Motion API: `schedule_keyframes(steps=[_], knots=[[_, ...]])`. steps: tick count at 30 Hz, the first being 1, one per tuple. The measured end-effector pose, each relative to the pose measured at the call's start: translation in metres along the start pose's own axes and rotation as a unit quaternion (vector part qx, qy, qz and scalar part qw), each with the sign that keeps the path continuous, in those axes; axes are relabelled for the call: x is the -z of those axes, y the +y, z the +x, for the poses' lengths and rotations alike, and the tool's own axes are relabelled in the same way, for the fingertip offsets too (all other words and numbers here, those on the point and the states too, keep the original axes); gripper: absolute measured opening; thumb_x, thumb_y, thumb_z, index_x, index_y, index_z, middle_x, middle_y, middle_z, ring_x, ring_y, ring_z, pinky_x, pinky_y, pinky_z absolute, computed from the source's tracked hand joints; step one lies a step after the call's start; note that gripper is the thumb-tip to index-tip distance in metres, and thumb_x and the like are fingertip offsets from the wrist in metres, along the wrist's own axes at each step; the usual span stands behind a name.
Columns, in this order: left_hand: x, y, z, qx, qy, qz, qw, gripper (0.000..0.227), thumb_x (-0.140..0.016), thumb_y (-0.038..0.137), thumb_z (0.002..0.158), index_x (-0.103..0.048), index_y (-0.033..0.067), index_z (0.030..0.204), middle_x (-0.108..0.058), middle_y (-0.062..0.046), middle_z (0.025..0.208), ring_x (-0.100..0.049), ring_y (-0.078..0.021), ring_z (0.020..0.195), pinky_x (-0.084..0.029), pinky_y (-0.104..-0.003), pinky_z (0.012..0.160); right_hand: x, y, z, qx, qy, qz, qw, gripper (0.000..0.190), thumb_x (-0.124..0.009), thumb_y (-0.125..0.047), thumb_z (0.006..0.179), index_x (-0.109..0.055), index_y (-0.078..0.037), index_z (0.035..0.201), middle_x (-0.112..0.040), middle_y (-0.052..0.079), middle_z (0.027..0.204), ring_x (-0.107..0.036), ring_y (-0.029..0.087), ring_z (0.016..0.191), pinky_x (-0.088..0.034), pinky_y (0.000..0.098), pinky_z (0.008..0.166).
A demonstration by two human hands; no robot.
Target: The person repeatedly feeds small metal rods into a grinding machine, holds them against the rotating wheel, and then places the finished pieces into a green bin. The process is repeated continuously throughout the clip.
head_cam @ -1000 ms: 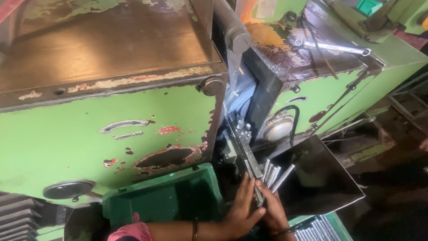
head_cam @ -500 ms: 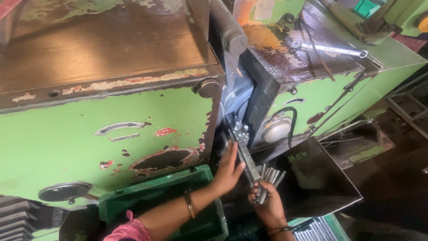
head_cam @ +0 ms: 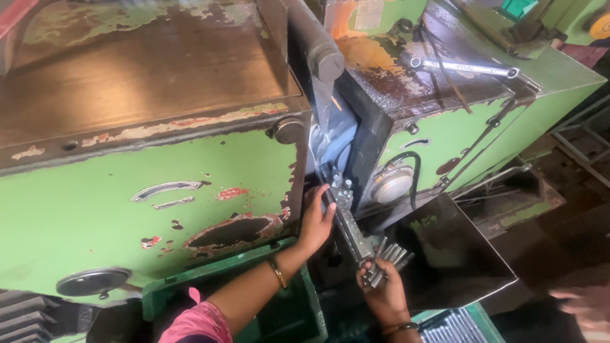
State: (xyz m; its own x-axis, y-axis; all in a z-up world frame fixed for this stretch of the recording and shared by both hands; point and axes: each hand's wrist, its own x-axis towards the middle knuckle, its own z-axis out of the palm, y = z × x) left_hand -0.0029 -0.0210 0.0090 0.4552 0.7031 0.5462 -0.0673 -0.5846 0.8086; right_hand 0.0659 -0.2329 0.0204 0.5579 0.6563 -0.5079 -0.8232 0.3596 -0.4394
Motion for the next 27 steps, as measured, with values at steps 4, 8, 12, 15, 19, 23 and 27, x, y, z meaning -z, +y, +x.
schedule_keyframes(steps=[4, 8, 12, 15, 19, 23, 27], knots=[[0.001, 0.011, 0.007, 0.035, 0.013, -0.003, 0.999, 0.045, -0.058, 0.026, 0.102, -0.049, 0.0123, 0.144, -0.054, -0.019, 0.140, -0.053, -0.0379, 0.131, -0.042, -0.043, 0.110, 0.000, -0.002, -0.001, 0.032, 0.015, 0.012, 0.999, 0.035, -0.063, -0.016, 0.089, -0.060, -0.009, 0.123, -0.064, 0.004, 0.086, -0.063, 0.014, 0.079, -0.055, 0.0297, 0.073], [0.004, 0.020, 0.015, 0.261, -0.064, -0.049, 0.962, 0.053, -0.054, 0.036, 0.101, -0.044, 0.0196, 0.150, -0.065, -0.016, 0.128, -0.064, -0.0345, 0.111, -0.048, -0.040, 0.100, 0.011, -0.003, -0.003, 0.026, -0.118, 0.026, 0.992, 0.039, -0.068, -0.021, 0.091, -0.060, -0.010, 0.127, -0.064, 0.000, 0.084, -0.058, 0.008, 0.069, -0.047, 0.0227, 0.058], [0.007, 0.038, -0.005, 0.198, -0.040, -0.062, 0.977, 0.066, -0.055, 0.039, 0.100, -0.034, 0.0128, 0.156, -0.047, -0.021, 0.140, -0.052, -0.0336, 0.127, -0.042, -0.044, 0.108, 0.031, 0.001, -0.004, 0.021, -0.186, -0.044, 0.981, 0.028, -0.067, -0.023, 0.094, -0.055, -0.005, 0.111, -0.062, 0.003, 0.084, -0.053, 0.010, 0.062, -0.042, 0.0263, 0.053], [0.008, 0.065, -0.059, 0.079, -0.049, -0.080, 0.992, 0.068, -0.053, 0.042, 0.105, -0.032, 0.0027, 0.157, -0.038, -0.022, 0.155, -0.041, -0.0362, 0.144, -0.034, -0.049, 0.120, 0.041, 0.005, -0.001, 0.018, -0.208, -0.132, 0.969, 0.025, -0.065, -0.022, 0.091, -0.059, -0.002, 0.104, -0.061, 0.004, 0.077, -0.054, 0.012, 0.058, -0.042, 0.0272, 0.050], [0.014, 0.094, -0.127, 0.058, -0.207, -0.090, 0.972, 0.075, -0.059, 0.029, 0.101, -0.023, -0.0005, 0.161, -0.016, -0.028, 0.169, -0.019, -0.0438, 0.158, -0.022, -0.050, 0.127, 0.039, 0.005, 0.002, 0.022, -0.104, -0.237, 0.966, 0.025, -0.063, -0.022, 0.094, -0.064, 0.001, 0.103, -0.063, 0.005, 0.074, -0.058, 0.013, 0.060, -0.045, 0.0269, 0.052], [0.005, 0.097, -0.143, 0.001, -0.233, -0.090, 0.968, 0.086, -0.061, 0.026, 0.105, -0.006, -0.0027, 0.165, 0.002, -0.032, 0.173, -0.007, -0.0482, 0.162, -0.016, -0.053, 0.130, 0.023, 0.005, -0.007, 0.034, -0.105, -0.241, 0.964, 0.029, -0.064, -0.024, 0.095, -0.067, -0.002, 0.114, -0.063, 0.003, 0.075, -0.058, 0.011, 0.060, -0.045, 0.0240, 0.052], [0.001, 0.089, -0.144, 0.007, -0.220, -0.046, 0.974, 0.089, -0.061, 0.026, 0.106, -0.001, -0.0014, 0.165, 0.003, -0.033, 0.173, -0.003, -0.0492, 0.162, -0.011, -0.054, 0.129, 0.006, 0.002, -0.012, 0.050, -0.083, -0.243, 0.965, 0.035, -0.061, -0.023, 0.097, -0.066, 0.000, 0.123, -0.064, 0.005, 0.079, -0.059, 0.013, 0.065, -0.048, 0.0255, 0.056]])
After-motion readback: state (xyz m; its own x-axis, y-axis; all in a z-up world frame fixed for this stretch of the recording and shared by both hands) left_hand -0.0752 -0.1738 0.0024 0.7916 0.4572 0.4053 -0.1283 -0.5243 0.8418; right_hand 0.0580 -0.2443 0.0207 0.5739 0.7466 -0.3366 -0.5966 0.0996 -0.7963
